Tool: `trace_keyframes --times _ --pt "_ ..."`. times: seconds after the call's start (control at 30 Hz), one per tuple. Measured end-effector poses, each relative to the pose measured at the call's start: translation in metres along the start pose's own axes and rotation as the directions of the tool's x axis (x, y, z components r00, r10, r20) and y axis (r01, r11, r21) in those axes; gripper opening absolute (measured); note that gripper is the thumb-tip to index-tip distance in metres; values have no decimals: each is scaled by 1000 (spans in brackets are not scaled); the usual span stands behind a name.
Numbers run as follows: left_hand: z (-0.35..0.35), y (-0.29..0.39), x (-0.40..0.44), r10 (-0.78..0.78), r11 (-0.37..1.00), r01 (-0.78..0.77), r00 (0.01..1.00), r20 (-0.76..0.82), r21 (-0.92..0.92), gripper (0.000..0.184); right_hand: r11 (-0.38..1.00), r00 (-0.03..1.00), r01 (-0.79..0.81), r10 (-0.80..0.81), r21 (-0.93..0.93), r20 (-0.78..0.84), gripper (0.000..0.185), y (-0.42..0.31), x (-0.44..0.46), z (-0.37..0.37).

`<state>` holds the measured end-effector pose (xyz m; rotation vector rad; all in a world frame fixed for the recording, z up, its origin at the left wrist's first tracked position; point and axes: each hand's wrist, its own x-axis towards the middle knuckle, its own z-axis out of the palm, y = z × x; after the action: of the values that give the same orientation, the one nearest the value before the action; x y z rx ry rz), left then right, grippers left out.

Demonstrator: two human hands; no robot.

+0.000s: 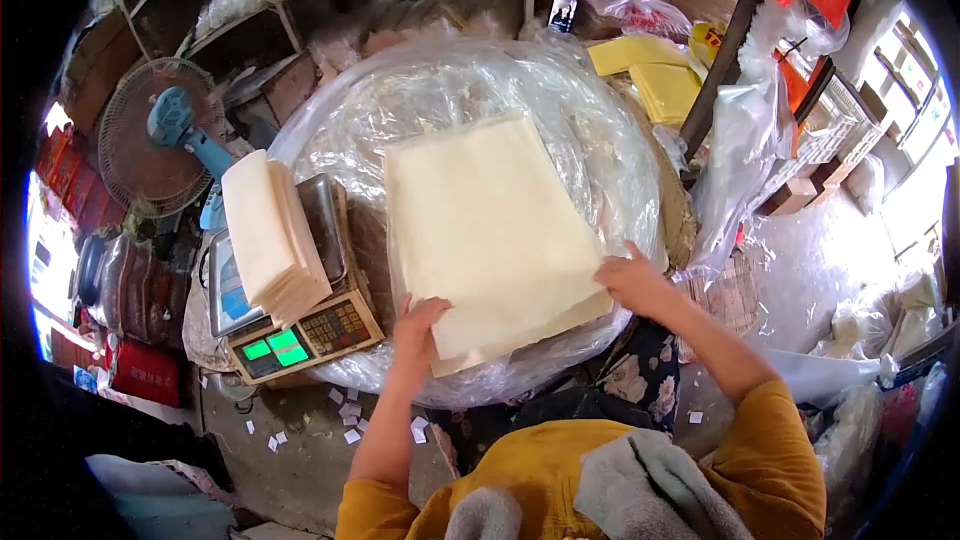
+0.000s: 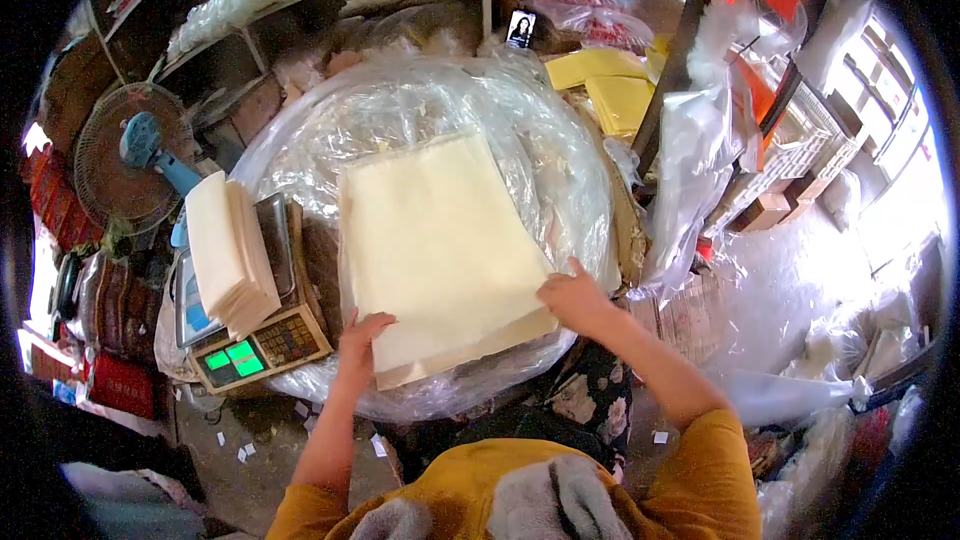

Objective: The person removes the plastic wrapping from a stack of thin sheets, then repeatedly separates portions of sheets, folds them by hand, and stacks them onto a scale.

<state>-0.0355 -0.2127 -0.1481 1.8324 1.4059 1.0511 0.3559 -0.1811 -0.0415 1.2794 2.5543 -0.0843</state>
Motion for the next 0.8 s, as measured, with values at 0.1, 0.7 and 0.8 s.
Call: trace_keyframes --times 0.1,0.7,0.8 --pt "-21 26 -3 -285 934 282 958 -21 220 18 736 969 -233 121 636 215 48 21 -25 -60" --pt "3 56 48 27 742 11 999 -46 670 64 495 751 -111 610 862 -253 50 25 131 53" --pt "18 60 37 -136 696 -26 976 168 718 70 499 755 -223 631 837 -176 52 17 128 33"
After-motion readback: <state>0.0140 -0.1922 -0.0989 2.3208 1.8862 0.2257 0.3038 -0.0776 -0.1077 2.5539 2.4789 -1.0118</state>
